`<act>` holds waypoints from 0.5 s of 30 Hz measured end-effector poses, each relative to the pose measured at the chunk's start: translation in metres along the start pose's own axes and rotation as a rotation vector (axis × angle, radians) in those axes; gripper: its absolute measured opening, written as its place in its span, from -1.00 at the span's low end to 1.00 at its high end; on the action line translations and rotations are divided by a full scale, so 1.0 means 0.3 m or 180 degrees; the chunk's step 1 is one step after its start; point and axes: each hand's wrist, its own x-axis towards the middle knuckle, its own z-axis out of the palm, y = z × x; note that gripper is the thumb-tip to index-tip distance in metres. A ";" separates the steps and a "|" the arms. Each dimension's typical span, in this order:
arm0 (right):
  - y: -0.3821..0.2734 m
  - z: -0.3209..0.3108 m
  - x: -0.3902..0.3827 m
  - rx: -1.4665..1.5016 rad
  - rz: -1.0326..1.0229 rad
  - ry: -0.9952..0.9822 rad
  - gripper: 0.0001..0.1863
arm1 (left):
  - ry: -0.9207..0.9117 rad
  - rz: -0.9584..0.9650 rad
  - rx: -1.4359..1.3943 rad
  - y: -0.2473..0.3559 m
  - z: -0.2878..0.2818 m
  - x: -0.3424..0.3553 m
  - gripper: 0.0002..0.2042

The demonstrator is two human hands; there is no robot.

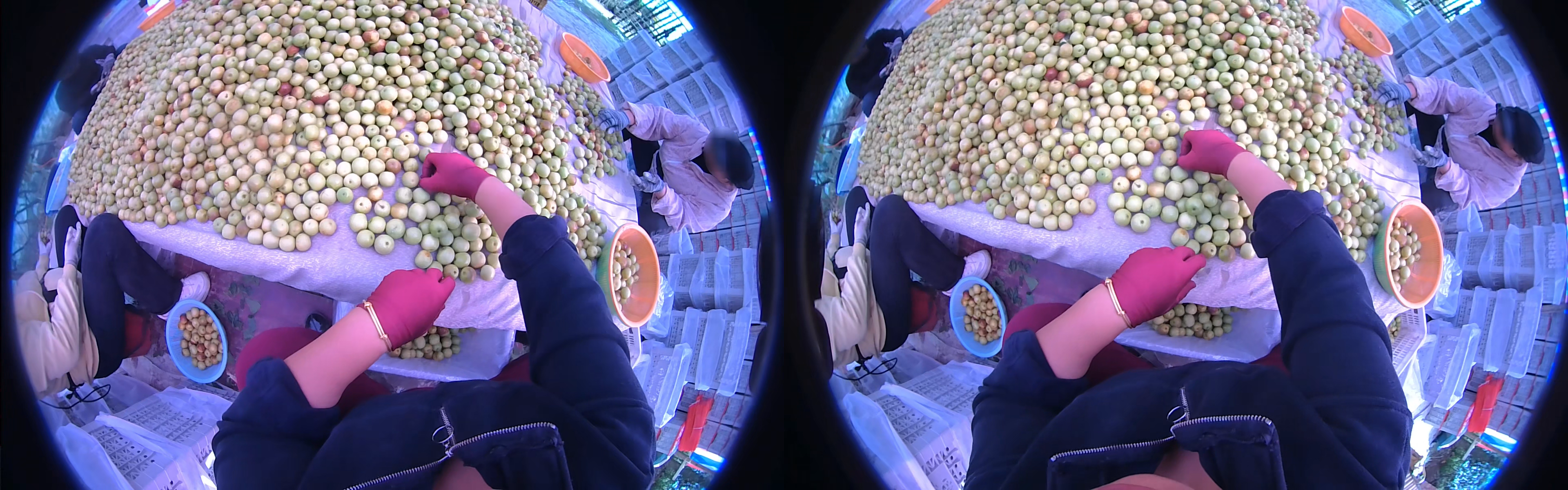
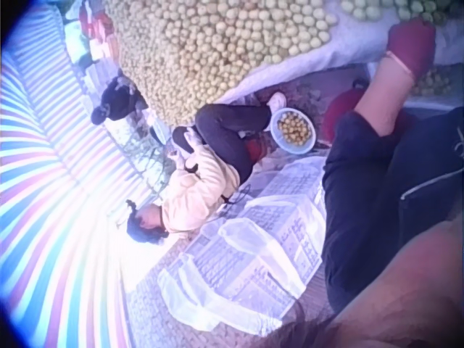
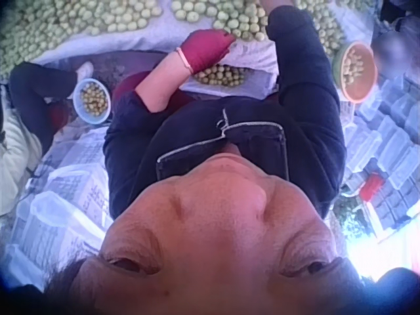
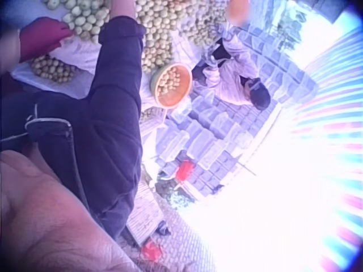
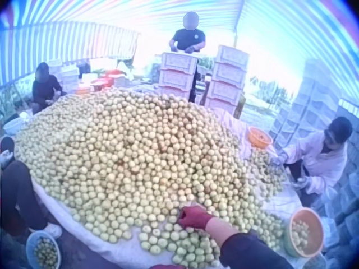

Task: The person sorts small round green produce by hand, picking items from a large pile on a table and placing them into a white tray. They occasionally inspect individual items and transfer some to a nearby orange bowl.

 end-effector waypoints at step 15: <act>0.178 -0.117 0.259 0.0454 0.0418 0.2454 -0.35 | -0.0312 -0.0004 -0.0079 0.002 0.000 0.013 -0.69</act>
